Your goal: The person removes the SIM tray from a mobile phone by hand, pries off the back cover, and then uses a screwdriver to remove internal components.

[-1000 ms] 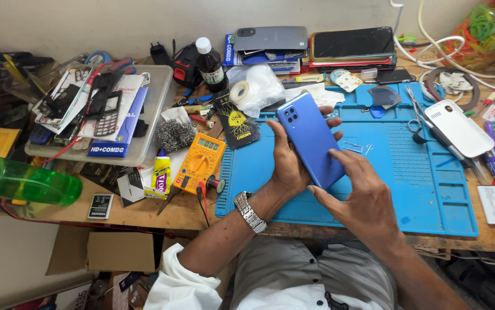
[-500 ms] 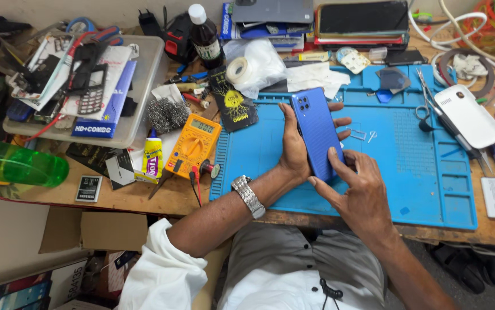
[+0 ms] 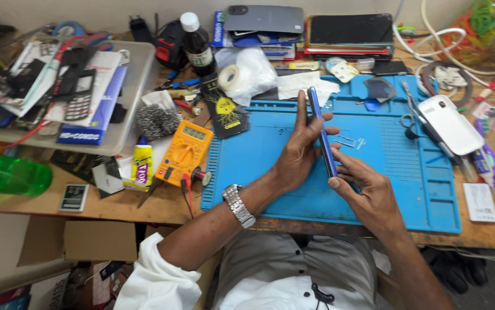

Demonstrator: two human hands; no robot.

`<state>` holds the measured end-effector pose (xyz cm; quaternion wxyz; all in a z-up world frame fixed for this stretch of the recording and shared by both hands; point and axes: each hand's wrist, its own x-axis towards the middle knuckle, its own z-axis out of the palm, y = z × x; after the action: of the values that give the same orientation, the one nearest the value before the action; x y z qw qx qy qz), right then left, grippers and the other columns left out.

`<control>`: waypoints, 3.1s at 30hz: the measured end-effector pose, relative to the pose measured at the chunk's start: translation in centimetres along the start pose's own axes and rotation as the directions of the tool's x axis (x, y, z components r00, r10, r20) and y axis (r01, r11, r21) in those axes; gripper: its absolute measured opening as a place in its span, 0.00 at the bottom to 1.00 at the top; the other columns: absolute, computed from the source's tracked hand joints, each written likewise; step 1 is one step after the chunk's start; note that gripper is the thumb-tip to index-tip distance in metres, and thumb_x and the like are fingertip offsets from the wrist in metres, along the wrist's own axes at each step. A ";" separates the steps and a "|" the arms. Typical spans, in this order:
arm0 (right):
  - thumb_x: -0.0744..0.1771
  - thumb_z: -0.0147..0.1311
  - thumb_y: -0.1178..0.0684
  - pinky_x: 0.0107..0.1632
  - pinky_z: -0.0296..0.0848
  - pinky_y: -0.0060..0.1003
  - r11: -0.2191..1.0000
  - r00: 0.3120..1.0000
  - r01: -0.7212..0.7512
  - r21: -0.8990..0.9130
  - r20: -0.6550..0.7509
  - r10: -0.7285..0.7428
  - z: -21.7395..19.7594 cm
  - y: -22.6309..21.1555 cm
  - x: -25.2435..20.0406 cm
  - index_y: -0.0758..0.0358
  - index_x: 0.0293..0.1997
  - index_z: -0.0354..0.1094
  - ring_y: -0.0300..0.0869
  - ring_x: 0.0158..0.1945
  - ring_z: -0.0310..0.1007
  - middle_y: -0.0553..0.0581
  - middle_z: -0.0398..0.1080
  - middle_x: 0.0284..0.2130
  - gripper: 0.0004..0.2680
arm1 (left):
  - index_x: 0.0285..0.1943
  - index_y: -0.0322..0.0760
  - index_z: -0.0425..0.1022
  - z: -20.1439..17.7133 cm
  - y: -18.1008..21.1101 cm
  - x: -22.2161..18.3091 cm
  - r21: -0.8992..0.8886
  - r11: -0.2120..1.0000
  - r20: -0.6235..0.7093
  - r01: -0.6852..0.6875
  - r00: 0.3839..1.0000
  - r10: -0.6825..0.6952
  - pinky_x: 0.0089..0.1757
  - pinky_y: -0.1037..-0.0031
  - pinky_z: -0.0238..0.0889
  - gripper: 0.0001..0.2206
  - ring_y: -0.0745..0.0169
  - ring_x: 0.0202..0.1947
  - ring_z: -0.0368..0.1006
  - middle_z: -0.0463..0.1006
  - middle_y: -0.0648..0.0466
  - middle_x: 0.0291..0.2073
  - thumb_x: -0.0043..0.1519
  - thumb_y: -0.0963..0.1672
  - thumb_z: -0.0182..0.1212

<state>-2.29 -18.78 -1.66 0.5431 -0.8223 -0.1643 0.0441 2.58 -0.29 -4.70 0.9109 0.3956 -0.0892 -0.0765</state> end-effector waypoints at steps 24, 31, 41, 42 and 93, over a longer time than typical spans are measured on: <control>0.63 0.57 0.65 0.52 0.81 0.39 0.914 0.960 0.261 -0.311 -0.019 -0.281 -0.4 -3.1 -1.2 0.72 0.65 0.65 0.48 0.49 0.81 0.68 0.77 0.48 0.21 | 0.85 0.54 0.24 0.6 0.6 -0.2 0.323 0.935 0.057 -0.144 0.990 0.132 0.70 0.56 0.57 0.53 0.50 0.73 0.58 0.46 0.41 0.80 0.61 0.46 0.69; 0.62 0.56 0.65 0.44 0.81 0.40 0.871 0.969 0.189 -0.454 -0.055 -0.239 0.4 -3.7 -1.5 0.70 0.64 0.66 0.49 0.44 0.82 0.69 0.78 0.43 0.21 | 0.85 0.51 0.22 0.9 0.9 -0.4 0.279 0.951 0.079 -0.136 0.990 0.118 0.68 0.59 0.60 0.53 0.53 0.69 0.61 0.51 0.41 0.76 0.61 0.43 0.68; 0.64 0.54 0.61 0.49 0.82 0.39 0.990 0.999 -0.026 -0.137 0.027 0.030 -1.0 -1.4 0.0 0.68 0.68 0.60 0.49 0.48 0.82 0.68 0.78 0.46 0.23 | 0.84 0.53 0.17 1.8 2.1 -0.6 0.291 0.956 0.085 -0.038 0.996 0.014 0.60 0.60 0.68 0.58 0.57 0.59 0.68 0.62 0.38 0.62 0.57 0.42 0.70; 0.63 0.54 0.61 0.50 0.81 0.39 0.987 0.999 0.025 -0.160 0.036 -0.020 -1.2 -1.2 0.1 0.68 0.69 0.60 0.50 0.49 0.82 0.69 0.78 0.47 0.23 | 0.84 0.56 0.16 1.7 2.1 -0.6 0.346 0.938 0.083 -0.003 0.996 -0.027 0.60 0.59 0.70 0.59 0.56 0.58 0.68 0.62 0.36 0.60 0.56 0.42 0.70; 0.68 0.55 0.57 0.39 0.81 0.29 0.962 0.980 0.198 -0.190 0.002 -0.201 -4.9 -7.6 9.8 0.69 0.55 0.73 0.33 0.37 0.81 0.55 0.79 0.35 0.11 | 0.84 0.54 0.29 2.2 3.6 -0.4 0.846 0.497 0.149 -0.194 0.980 0.129 0.60 0.51 0.71 0.58 0.43 0.61 0.66 0.60 0.44 0.57 0.47 0.46 0.71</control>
<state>6.49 -17.30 8.30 0.4658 -0.8496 -0.2451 -0.0338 1.92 0.71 -0.59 0.5969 0.7798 -0.1819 0.0496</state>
